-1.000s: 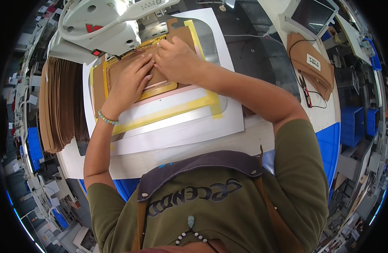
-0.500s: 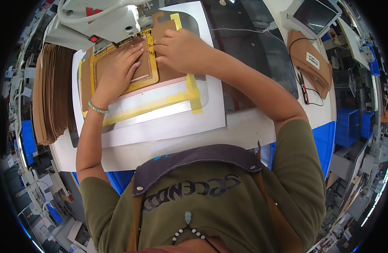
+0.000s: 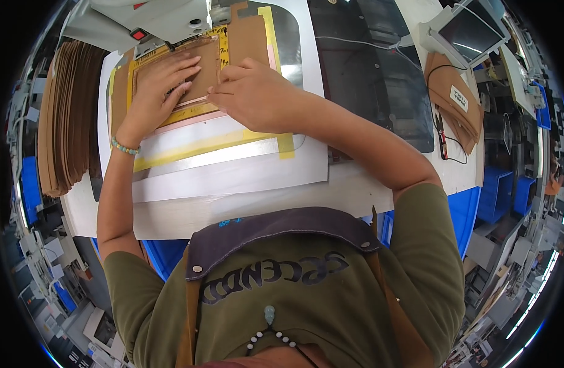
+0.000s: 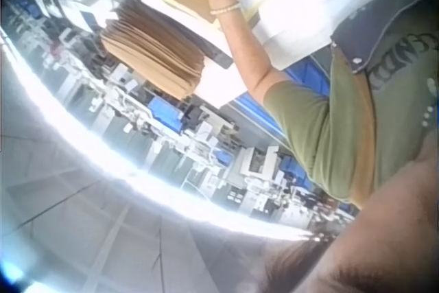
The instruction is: Sewing a small rectangular leather label onto a larger piece of brown leather using an industrial sewing machine.
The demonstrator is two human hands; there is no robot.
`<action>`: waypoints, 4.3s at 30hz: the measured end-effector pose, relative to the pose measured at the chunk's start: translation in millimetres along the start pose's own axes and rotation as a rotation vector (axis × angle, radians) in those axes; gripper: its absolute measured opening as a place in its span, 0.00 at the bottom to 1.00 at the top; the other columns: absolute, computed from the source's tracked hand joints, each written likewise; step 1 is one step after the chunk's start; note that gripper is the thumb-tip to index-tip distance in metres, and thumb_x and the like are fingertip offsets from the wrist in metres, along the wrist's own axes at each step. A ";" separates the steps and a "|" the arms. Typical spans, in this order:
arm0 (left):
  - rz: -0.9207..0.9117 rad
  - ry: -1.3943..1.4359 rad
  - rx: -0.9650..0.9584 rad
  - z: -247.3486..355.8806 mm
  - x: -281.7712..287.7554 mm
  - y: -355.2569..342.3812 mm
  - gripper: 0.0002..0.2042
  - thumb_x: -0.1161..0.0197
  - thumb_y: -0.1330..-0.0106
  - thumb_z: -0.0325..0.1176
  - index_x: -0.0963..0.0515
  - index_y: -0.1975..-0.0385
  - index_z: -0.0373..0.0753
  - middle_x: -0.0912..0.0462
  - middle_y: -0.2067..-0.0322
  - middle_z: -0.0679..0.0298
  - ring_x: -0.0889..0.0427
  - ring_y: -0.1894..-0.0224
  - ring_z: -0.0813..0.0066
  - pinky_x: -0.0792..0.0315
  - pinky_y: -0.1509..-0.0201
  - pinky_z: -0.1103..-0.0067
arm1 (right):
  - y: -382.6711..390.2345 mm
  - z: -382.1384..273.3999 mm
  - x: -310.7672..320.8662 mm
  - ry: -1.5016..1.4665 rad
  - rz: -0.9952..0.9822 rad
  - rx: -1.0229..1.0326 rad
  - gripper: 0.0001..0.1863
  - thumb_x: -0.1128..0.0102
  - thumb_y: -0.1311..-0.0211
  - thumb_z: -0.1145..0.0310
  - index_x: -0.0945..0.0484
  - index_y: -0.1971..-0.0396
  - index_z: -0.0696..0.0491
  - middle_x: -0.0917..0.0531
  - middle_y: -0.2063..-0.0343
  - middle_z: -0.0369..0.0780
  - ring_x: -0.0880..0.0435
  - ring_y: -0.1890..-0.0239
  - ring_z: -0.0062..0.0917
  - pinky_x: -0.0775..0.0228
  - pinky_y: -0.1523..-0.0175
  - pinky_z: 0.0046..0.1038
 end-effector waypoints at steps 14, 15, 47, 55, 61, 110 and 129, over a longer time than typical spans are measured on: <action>-0.083 -0.013 -0.063 -2.2 -7.5 -7.0 0.23 0.39 0.25 0.30 0.23 0.30 0.41 0.27 0.25 0.62 0.33 0.23 0.51 0.38 0.19 0.61 | -1.8 -15.4 -1.9 -0.017 0.102 -0.039 0.16 0.37 0.32 0.67 0.14 0.51 0.60 0.11 0.54 0.40 0.20 0.50 0.30 0.31 0.47 0.32; -0.083 -0.019 -0.069 -2.3 -7.4 -7.3 0.23 0.39 0.25 0.30 0.23 0.30 0.41 0.27 0.25 0.62 0.33 0.23 0.51 0.38 0.19 0.61 | -1.7 -15.2 -2.3 -0.017 0.108 -0.039 0.15 0.37 0.32 0.67 0.14 0.51 0.60 0.11 0.54 0.40 0.20 0.50 0.30 0.31 0.47 0.33; -0.154 -0.038 -0.003 -25.7 1.2 -32.0 0.22 0.42 0.22 0.37 0.21 0.30 0.44 0.26 0.25 0.61 0.29 0.26 0.51 0.40 0.20 0.60 | -27.5 31.4 -13.6 0.088 0.038 -0.123 0.19 0.34 0.29 0.61 0.18 0.45 0.56 0.14 0.44 0.41 0.20 0.46 0.32 0.30 0.44 0.33; -0.090 -0.049 -0.005 -40.5 -5.3 -41.8 0.21 0.41 0.21 0.41 0.19 0.32 0.42 0.19 0.33 0.56 0.26 0.29 0.49 0.39 0.21 0.61 | -21.9 38.7 -24.6 0.225 0.171 -0.138 0.20 0.37 0.25 0.53 0.15 0.47 0.52 0.13 0.47 0.40 0.20 0.43 0.29 0.30 0.44 0.33; 0.022 0.166 0.068 -49.8 -15.7 -38.3 0.19 0.37 0.23 0.41 0.15 0.39 0.41 0.15 0.39 0.50 0.23 0.35 0.46 0.35 0.26 0.61 | -14.2 45.0 -15.0 0.137 0.196 -0.146 0.19 0.36 0.26 0.57 0.15 0.45 0.54 0.13 0.43 0.39 0.21 0.44 0.28 0.31 0.41 0.33; 0.524 -0.071 0.384 -98.2 -51.7 -59.2 0.15 0.25 0.44 0.36 0.11 0.60 0.35 0.10 0.66 0.46 0.11 0.59 0.40 0.17 0.52 0.58 | 29.5 44.9 24.1 -0.017 0.004 -0.456 0.13 0.31 0.32 0.64 0.17 0.55 0.57 0.18 0.54 0.45 0.18 0.45 0.39 0.24 0.39 0.38; 0.872 -0.286 1.264 19.8 78.5 380.7 0.14 0.37 0.27 0.36 0.12 0.49 0.37 0.08 0.60 0.50 0.09 0.54 0.66 0.20 0.46 0.72 | 14.6 38.7 16.2 -0.149 0.137 -0.326 0.07 0.35 0.30 0.71 0.20 0.59 0.59 0.17 0.63 0.46 0.17 0.57 0.40 0.25 0.49 0.35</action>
Point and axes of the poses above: each hand's wrist, its own y-axis away from the middle knuckle, its own x-axis out of the back of the hand, z = x × y, the point moved 1 cm from there along -y, towards the middle knuckle
